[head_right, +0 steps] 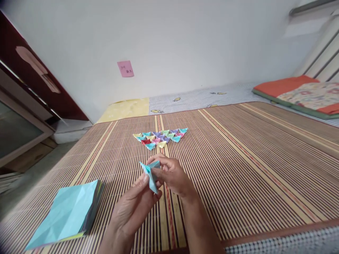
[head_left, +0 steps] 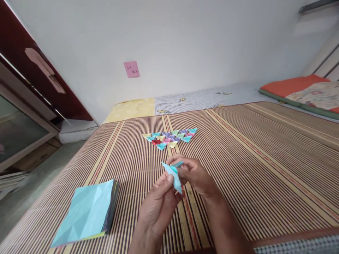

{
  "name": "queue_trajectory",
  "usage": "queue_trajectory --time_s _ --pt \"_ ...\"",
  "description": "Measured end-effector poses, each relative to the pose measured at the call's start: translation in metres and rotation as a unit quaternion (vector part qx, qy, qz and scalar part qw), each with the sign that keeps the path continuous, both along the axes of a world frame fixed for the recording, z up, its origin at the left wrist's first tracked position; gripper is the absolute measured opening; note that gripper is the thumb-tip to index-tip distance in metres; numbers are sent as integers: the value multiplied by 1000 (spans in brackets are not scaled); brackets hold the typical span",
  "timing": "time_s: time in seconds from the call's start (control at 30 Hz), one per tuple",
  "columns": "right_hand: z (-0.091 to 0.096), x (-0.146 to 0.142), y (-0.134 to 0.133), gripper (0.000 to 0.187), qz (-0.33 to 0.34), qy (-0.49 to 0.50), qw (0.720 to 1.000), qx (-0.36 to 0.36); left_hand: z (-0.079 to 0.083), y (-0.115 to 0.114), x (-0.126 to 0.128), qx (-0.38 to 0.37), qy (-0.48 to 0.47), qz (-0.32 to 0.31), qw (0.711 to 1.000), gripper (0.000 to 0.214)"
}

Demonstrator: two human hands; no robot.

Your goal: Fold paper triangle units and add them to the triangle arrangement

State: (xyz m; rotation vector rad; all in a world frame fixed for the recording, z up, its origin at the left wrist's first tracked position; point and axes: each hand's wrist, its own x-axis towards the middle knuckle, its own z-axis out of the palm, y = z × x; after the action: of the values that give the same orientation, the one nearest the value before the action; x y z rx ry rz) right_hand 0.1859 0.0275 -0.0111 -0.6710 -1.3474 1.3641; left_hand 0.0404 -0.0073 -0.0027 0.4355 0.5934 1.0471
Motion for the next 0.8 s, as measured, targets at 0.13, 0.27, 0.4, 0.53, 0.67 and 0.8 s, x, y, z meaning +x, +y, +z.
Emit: queue_trajectory --time_s 0.13,0.27,0.4,0.53,0.67,0.8 --pt "0 0 2 19 -21 3 999 41 5 -3 5 29 33 66 997 27" --pt "2 -3 3 32 -58 2 998 18 -2 -2 8 65 92 155 981 31" --pt "5 -3 -2 38 -90 -18 995 -26 -14 1 4 137 224 286 922 25" --pt "10 -4 -7 34 -10 -48 999 -19 -17 -1 -3 187 370 343 843 22" --pt "12 -8 -8 23 -59 -84 995 -2 -16 -3 -4 213 385 337 832 21" --pt "9 -10 -7 21 -51 -77 996 4 -14 -1 0 168 270 345 883 50"
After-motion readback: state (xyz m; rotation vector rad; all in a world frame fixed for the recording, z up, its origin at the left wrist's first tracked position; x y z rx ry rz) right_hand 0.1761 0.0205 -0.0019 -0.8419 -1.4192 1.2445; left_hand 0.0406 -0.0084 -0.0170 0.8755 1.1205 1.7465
